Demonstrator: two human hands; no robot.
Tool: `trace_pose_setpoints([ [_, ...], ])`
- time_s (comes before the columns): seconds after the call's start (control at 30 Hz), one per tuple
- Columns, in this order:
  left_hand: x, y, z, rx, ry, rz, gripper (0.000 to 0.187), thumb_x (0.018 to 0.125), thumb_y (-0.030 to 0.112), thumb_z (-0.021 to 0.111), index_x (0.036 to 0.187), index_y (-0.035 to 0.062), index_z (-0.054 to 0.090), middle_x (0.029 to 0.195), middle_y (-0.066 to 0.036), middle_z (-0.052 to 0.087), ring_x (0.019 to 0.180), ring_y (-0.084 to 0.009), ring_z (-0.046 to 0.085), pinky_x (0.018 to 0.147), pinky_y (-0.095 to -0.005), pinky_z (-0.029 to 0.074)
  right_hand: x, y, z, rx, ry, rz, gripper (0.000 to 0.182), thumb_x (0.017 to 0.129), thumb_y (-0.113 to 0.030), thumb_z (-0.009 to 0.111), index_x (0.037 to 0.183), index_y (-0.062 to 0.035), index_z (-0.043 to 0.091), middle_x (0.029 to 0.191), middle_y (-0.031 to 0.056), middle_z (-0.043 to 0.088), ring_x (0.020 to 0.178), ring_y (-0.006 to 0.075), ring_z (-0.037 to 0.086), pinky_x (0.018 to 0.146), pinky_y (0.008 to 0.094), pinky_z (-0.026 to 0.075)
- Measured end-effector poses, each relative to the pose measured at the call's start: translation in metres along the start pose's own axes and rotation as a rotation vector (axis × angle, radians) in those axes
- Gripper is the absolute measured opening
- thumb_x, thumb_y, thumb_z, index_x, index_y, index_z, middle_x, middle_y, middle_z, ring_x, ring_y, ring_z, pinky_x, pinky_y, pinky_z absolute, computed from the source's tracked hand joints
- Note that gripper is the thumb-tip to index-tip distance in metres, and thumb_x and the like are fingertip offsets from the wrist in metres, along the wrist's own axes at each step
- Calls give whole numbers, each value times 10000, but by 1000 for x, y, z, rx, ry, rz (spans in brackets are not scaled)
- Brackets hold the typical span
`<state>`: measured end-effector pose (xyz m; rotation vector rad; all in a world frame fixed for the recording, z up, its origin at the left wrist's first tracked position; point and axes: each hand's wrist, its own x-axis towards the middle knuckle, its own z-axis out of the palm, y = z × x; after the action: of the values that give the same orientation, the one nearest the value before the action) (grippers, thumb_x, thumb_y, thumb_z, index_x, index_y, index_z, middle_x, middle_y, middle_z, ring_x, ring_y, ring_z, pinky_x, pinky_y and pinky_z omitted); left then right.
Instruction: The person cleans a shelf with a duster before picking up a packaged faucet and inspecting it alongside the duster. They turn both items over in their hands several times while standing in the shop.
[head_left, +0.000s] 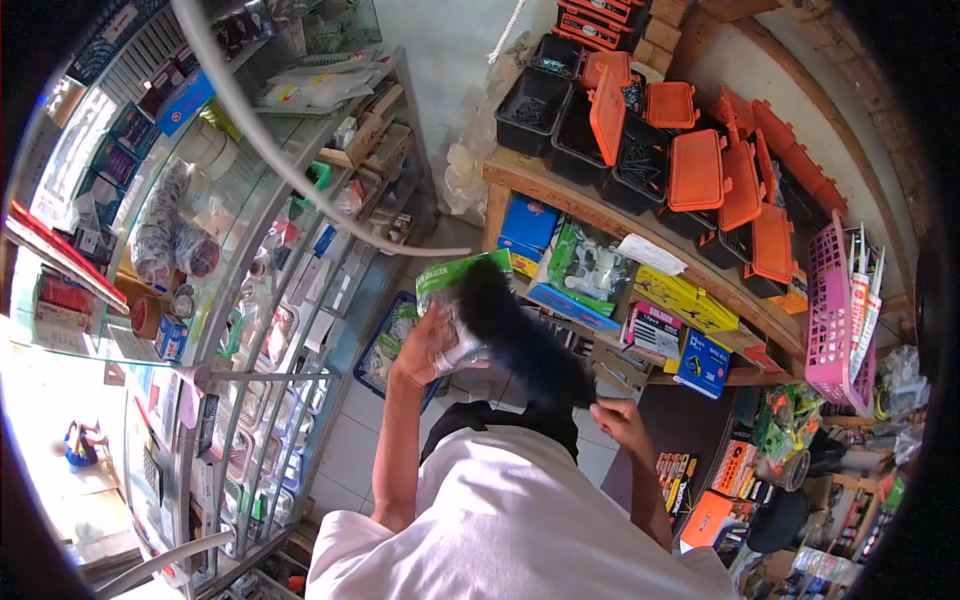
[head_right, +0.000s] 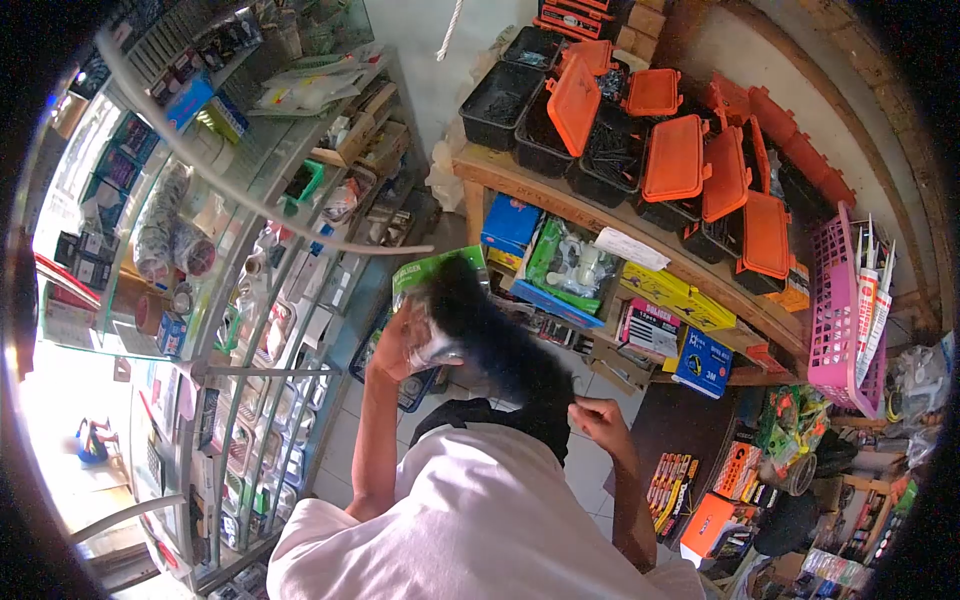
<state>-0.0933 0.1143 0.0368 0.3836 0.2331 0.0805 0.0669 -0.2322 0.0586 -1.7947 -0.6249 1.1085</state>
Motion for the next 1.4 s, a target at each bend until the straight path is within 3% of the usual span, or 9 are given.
trace_pose_setpoints([
  [0.13,-3,-2,-14,7,-101,-50,622,991,502,341,1445,79,308,1364,-159,490,1191,-352,539,882,-622,488,4,8,-9,40,-160,21,341,939,-209,606,666,-33,503,571,-56,407,533,34,362,477,243,295],
  [0.2,-3,-9,-33,137,203,-28,635,981,512,370,1439,76,314,1336,-177,506,1188,-346,542,862,-606,507,4,2,-4,28,-100,28,341,940,-213,606,665,-33,511,567,-55,405,528,32,355,473,238,288],
  [0.53,2,-14,-19,58,-130,-87,700,955,544,415,1454,70,289,1369,-171,483,1194,-345,540,842,-569,533,10,13,-1,81,6,16,357,966,-235,566,661,-54,527,551,-49,408,488,37,361,436,241,283],
  [0.87,7,-39,-27,286,276,-131,618,1005,462,342,1467,58,263,1417,-147,428,1176,-275,549,963,-464,496,12,-6,20,123,9,77,389,955,-219,569,612,-54,489,504,-43,400,442,38,367,416,239,263],
  [0.9,13,-56,-81,870,143,86,664,980,521,310,1480,90,235,1420,-146,426,1178,-298,543,960,-504,486,12,-6,19,75,-54,43,388,957,-221,567,617,-50,491,507,-42,403,444,38,365,420,242,264],
  [1.0,14,-55,-61,586,66,86,666,975,554,268,1488,131,230,1433,-133,415,1223,-328,499,951,-580,460,17,2,24,-3,-51,-51,387,961,-224,561,625,-44,494,516,-39,409,450,40,362,428,244,266],
  [1.13,17,-51,-42,-91,-403,38,896,869,751,218,1494,109,229,1432,-88,425,1283,-252,455,1062,-443,397,14,-17,23,-64,-177,86,370,964,-232,561,662,-24,512,551,-31,418,525,64,384,492,266,329],
  [1.23,18,-59,-51,68,127,65,1040,756,848,128,1502,127,205,1435,-93,421,1296,-286,440,1063,-473,389,20,-4,27,-59,-102,-76,401,970,-257,541,646,-29,478,551,-32,406,532,73,379,498,270,322],
  [1.4,19,-68,-56,196,219,150,1066,738,869,173,1465,100,302,1418,-123,438,1301,-289,434,1113,-461,318,22,-1,32,4,-237,88,403,974,-261,537,631,-56,487,545,-29,439,476,48,380,439,246,298],
])
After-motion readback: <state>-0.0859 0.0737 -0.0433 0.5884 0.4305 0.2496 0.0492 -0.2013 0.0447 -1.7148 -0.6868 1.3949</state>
